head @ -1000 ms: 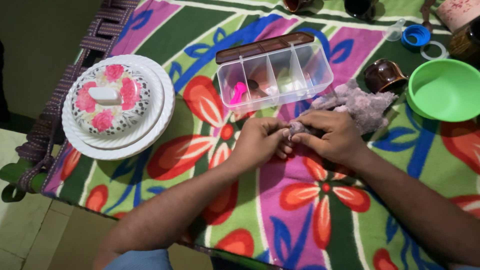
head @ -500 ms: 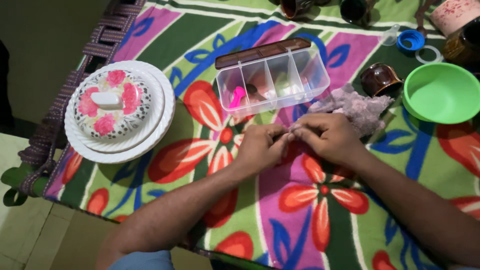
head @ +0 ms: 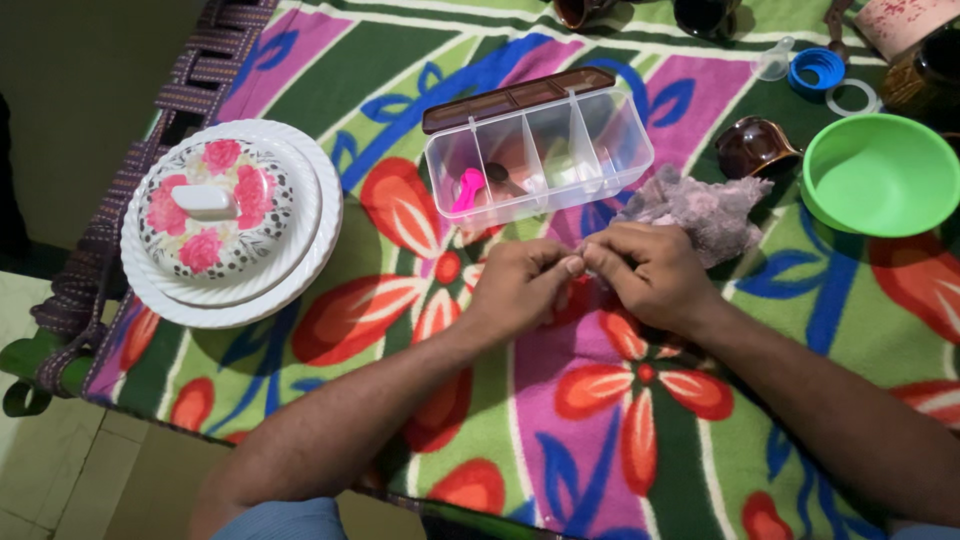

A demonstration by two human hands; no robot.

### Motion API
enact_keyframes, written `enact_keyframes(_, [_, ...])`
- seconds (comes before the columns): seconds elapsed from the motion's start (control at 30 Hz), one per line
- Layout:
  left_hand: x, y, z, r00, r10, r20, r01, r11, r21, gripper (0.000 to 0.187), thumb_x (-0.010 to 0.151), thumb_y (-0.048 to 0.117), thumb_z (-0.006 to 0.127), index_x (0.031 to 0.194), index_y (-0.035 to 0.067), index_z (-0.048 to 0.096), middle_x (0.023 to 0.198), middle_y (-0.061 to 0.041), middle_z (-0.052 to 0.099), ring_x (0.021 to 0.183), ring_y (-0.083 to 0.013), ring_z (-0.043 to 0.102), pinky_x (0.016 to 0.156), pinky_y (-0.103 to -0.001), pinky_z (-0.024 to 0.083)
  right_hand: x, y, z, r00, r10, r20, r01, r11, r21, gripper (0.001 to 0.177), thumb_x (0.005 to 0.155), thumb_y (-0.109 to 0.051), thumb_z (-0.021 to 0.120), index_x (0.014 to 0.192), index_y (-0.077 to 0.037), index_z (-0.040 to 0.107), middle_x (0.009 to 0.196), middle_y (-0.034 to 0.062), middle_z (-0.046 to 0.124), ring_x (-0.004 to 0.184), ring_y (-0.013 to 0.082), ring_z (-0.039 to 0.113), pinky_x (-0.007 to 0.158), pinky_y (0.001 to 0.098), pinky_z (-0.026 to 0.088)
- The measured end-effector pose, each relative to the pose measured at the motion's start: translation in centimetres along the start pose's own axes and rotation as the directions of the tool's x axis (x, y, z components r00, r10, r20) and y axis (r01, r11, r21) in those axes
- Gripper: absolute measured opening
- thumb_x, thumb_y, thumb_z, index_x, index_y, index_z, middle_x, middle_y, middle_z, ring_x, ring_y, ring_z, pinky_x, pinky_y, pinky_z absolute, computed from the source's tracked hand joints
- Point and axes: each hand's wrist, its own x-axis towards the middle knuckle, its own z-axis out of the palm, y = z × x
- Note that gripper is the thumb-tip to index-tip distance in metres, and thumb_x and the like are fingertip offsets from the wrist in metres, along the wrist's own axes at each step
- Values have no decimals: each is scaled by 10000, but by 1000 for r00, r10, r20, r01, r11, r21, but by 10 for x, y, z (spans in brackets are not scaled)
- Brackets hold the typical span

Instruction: The person wipes a small container, its lid, a cup, and a plate with a cloth, handling each item separately and placing them back on the workspace.

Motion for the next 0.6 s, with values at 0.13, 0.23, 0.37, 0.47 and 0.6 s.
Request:
enact_keyframes(0.13, [-2,1,7,969,245,-45,-232,954,187,212,996,212,660,928,31,747,611,-18,690,510,-69,662,465,-237,496,0,13,0,930,355,94,-356,934,-4,253,1066,-209,598,1016,-13,750,730,145,677,636,246,676,644,361,525])
enact_keyframes(0.23, [3,2,0,995,51,-86,-49,999,23,240,996,204,651,894,4,736,603,-47,683,474,-95,627,439,-277,479,7,16,-5,955,133,266,-237,880,412,249,1035,-136,532,1199,-34,690,1001,82,751,883,175,721,788,289,588])
enact_keyframes(0.37, [10,-7,-8,990,-128,-58,115,975,-188,303,1035,222,641,897,-34,726,604,-77,624,445,-129,537,436,-336,412,10,12,-13,945,-235,226,176,951,253,394,984,-66,539,1356,27,632,1087,123,714,942,204,683,853,311,529])
enact_keyframes(0.47, [10,-11,-10,908,405,-110,-373,899,231,174,978,175,681,984,12,743,740,-83,720,640,-124,687,588,-330,543,9,10,-8,960,-129,249,85,980,179,360,976,-95,588,1309,9,679,1025,100,744,897,147,675,822,288,528])
enact_keyframes(0.6, [-2,-5,4,922,376,-90,-315,866,389,176,936,195,721,963,26,761,631,-137,648,526,-193,623,532,-367,485,1,15,2,914,298,276,-376,878,296,272,1042,-172,566,1178,-12,739,936,60,789,827,94,694,750,271,565])
